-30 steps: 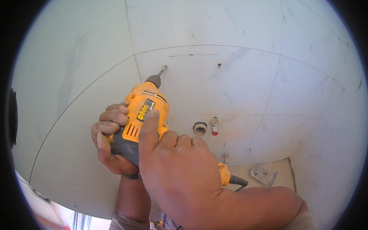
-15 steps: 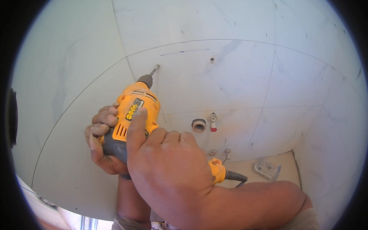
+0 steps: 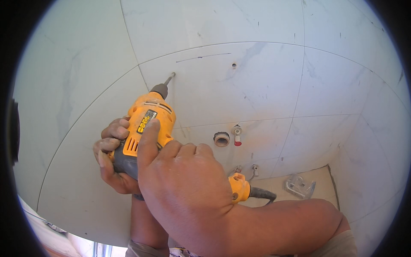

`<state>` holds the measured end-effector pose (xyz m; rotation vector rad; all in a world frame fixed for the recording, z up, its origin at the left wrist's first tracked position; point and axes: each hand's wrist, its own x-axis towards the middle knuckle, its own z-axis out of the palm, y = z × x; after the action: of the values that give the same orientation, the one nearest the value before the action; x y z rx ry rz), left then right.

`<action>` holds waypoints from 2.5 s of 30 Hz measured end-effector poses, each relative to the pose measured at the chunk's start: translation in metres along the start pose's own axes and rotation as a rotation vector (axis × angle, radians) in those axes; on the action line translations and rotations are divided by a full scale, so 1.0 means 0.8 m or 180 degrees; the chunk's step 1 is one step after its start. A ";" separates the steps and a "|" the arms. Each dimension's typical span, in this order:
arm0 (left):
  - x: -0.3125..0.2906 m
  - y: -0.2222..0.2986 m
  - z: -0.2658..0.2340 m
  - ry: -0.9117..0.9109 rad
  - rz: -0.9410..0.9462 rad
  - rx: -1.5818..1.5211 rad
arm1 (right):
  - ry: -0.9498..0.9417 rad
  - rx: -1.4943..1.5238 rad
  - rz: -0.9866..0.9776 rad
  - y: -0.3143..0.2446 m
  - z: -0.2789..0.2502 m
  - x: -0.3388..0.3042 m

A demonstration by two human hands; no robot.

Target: The person uses a yellow corded drill to make holes in white wall tiles. They briefly adjust the drill's power cord before resuming drilling at a marked spot on the tiled wall.

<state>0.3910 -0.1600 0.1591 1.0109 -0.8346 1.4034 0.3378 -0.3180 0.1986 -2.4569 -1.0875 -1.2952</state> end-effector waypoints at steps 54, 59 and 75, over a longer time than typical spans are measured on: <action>-0.004 -0.012 -0.015 -0.0188 -0.0184 -0.0189 | -0.0269 0.0215 0.0044 0.006 -0.001 -0.001; -0.003 -0.015 -0.017 -0.0195 -0.0206 -0.0235 | -0.0210 0.0176 0.0079 0.005 0.000 0.001; -0.004 -0.015 -0.015 -0.0171 -0.0226 -0.0264 | -0.0444 0.0257 -0.0004 0.008 -0.005 0.003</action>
<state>0.4011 -0.1486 0.1509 1.0085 -0.8810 1.2762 0.3402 -0.3234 0.2039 -2.5182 -1.1495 -1.0716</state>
